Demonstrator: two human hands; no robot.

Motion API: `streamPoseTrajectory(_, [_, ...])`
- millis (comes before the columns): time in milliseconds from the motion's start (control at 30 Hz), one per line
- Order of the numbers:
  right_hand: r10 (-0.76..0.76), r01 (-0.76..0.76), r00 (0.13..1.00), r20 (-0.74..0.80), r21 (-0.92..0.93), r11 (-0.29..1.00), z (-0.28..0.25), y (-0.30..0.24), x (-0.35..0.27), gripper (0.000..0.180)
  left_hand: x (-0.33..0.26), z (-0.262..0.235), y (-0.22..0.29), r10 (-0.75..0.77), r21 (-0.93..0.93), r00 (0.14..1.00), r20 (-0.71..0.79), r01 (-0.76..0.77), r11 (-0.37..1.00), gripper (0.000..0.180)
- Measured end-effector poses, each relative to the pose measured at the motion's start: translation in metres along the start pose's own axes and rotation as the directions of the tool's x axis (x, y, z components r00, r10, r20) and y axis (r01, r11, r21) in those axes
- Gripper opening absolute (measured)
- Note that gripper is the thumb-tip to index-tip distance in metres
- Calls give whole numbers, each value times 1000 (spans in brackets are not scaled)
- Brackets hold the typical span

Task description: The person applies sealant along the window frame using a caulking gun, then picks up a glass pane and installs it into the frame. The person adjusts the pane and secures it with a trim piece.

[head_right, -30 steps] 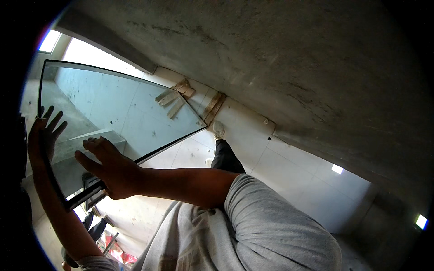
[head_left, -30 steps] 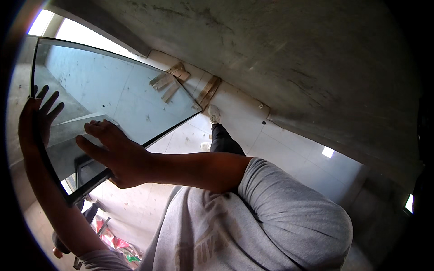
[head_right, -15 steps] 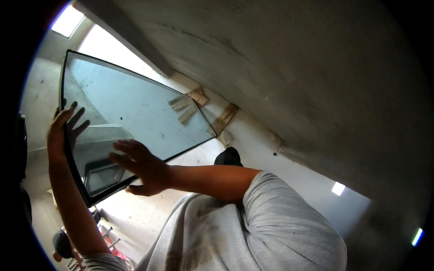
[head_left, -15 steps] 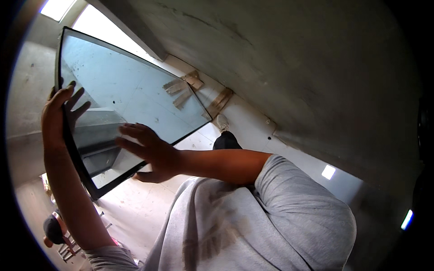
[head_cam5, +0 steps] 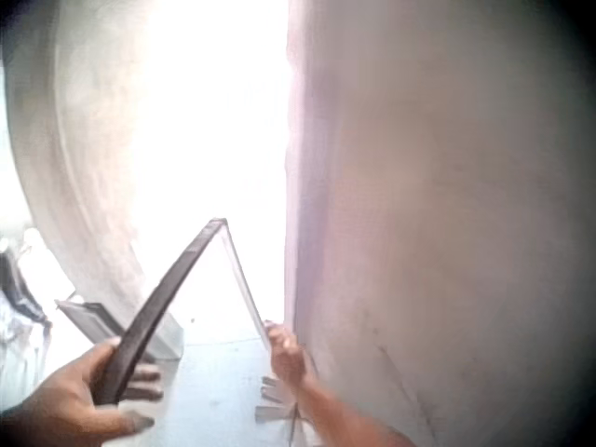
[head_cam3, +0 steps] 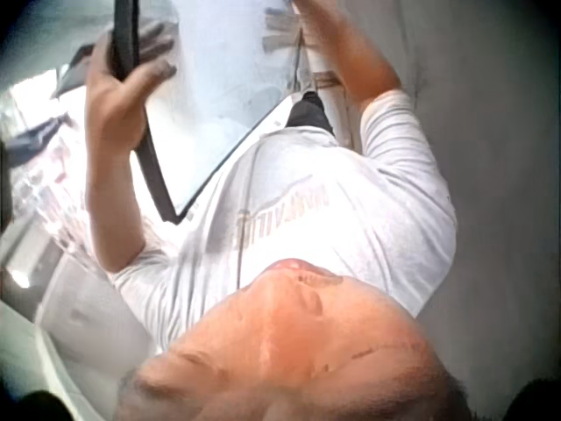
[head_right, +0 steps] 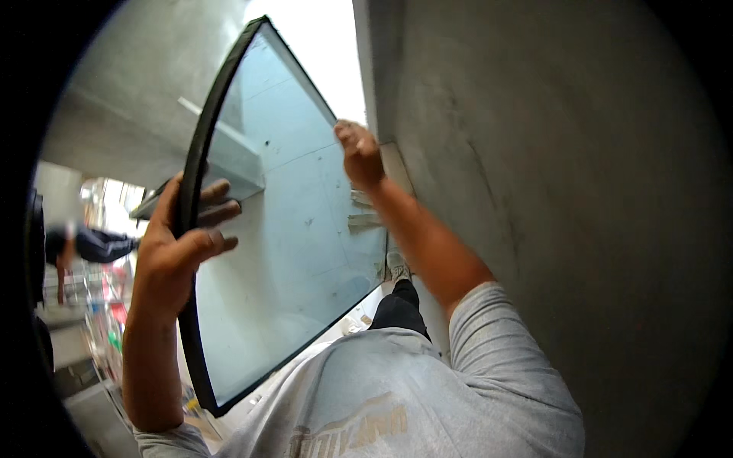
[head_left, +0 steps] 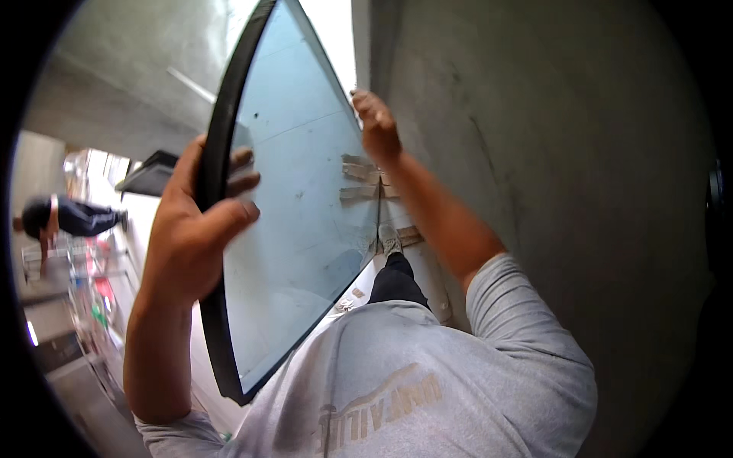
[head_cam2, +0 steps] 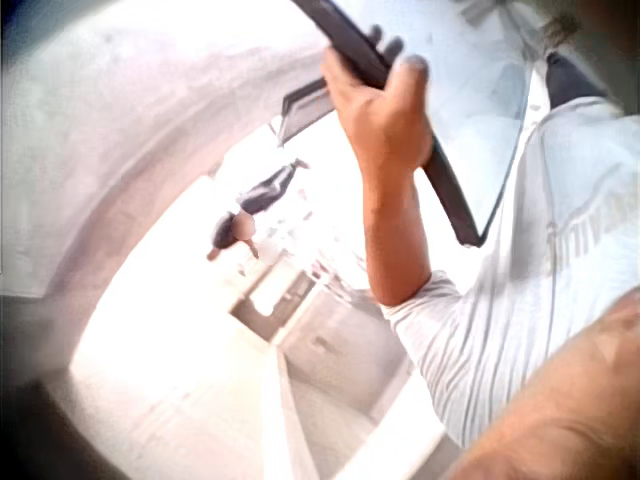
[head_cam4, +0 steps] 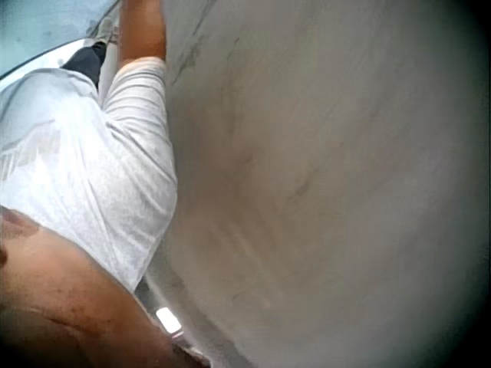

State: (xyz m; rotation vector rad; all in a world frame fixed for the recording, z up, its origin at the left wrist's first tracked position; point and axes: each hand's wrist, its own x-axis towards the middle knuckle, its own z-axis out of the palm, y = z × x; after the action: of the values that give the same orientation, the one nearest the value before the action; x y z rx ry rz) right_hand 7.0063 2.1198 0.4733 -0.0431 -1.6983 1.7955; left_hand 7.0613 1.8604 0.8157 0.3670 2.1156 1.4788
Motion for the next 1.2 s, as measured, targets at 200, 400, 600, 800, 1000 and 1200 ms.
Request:
streamPoseTrajectory(200, [480,-511,785,392,-29,859,2,106,102,82,3,2,8,-240,178,961,-136,262,948,69])
streamPoseTrajectory(400, [429,-451,830,356,-26,892,22,60,111,79,-77,-8,29,-551,62,801,-235,578,814,79])
streamPoseTrajectory(600, [382,-381,900,211,-48,923,30,50,105,58,-169,24,16,-404,359,713,-574,662,658,51])
streamPoseTrajectory(800, [534,-574,809,247,129,809,37,47,113,52,-181,42,2,-165,351,692,-703,539,766,52])
streamPoseTrajectory(1000, [486,-530,838,247,157,834,38,43,106,53,-193,34,1,-291,259,644,-707,619,741,58])
streamPoseTrajectory(1200, [542,-571,809,230,85,817,45,26,109,49,-202,35,-10,-200,274,660,-724,541,795,53])
